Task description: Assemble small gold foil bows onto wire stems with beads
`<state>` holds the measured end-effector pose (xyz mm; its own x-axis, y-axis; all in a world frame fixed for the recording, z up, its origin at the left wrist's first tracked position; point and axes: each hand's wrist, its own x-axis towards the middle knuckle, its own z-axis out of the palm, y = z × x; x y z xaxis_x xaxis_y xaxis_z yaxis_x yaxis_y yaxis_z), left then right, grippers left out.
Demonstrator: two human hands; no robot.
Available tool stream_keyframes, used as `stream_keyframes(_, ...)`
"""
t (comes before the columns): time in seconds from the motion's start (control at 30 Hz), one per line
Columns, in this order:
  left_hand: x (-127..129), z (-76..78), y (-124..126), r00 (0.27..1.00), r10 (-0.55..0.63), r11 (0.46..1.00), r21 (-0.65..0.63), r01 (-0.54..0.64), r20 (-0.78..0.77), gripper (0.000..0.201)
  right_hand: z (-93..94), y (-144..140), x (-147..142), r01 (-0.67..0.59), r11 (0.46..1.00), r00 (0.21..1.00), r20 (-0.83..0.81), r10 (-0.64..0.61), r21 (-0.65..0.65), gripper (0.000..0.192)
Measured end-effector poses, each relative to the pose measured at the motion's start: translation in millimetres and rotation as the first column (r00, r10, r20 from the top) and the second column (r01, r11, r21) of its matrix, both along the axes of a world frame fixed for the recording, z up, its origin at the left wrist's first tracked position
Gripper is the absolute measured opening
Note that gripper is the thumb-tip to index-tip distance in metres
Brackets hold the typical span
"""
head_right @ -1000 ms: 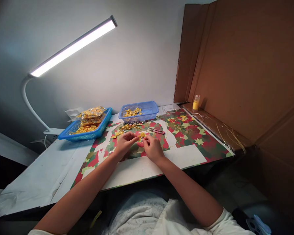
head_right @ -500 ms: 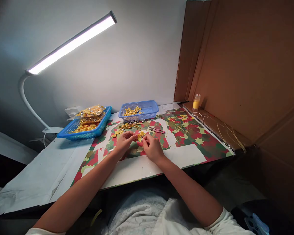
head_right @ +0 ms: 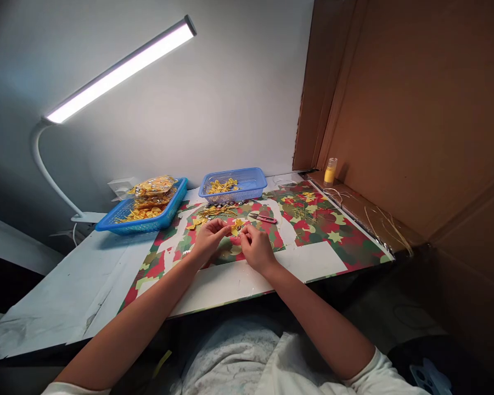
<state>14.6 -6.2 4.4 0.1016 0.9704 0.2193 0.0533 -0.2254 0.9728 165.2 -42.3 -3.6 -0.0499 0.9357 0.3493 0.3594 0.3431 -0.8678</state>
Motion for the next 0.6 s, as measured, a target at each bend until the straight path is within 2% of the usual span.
stream_keyframes(0.23,1.6,1.7,-1.2,1.000,-0.014,0.998,-0.060,0.015,0.015,0.024,-0.5,-0.6,-0.4,-0.002,1.000,1.000,-0.015,0.002,-0.008,0.017)
stream_keyframes(0.6,3.5,-1.2,-0.5,0.992,-0.037,0.991,-0.125,0.052,0.123,0.017,-0.2,-1.7,-1.1,-0.018,1.000,0.999,-0.049,0.017,-0.018,0.017)
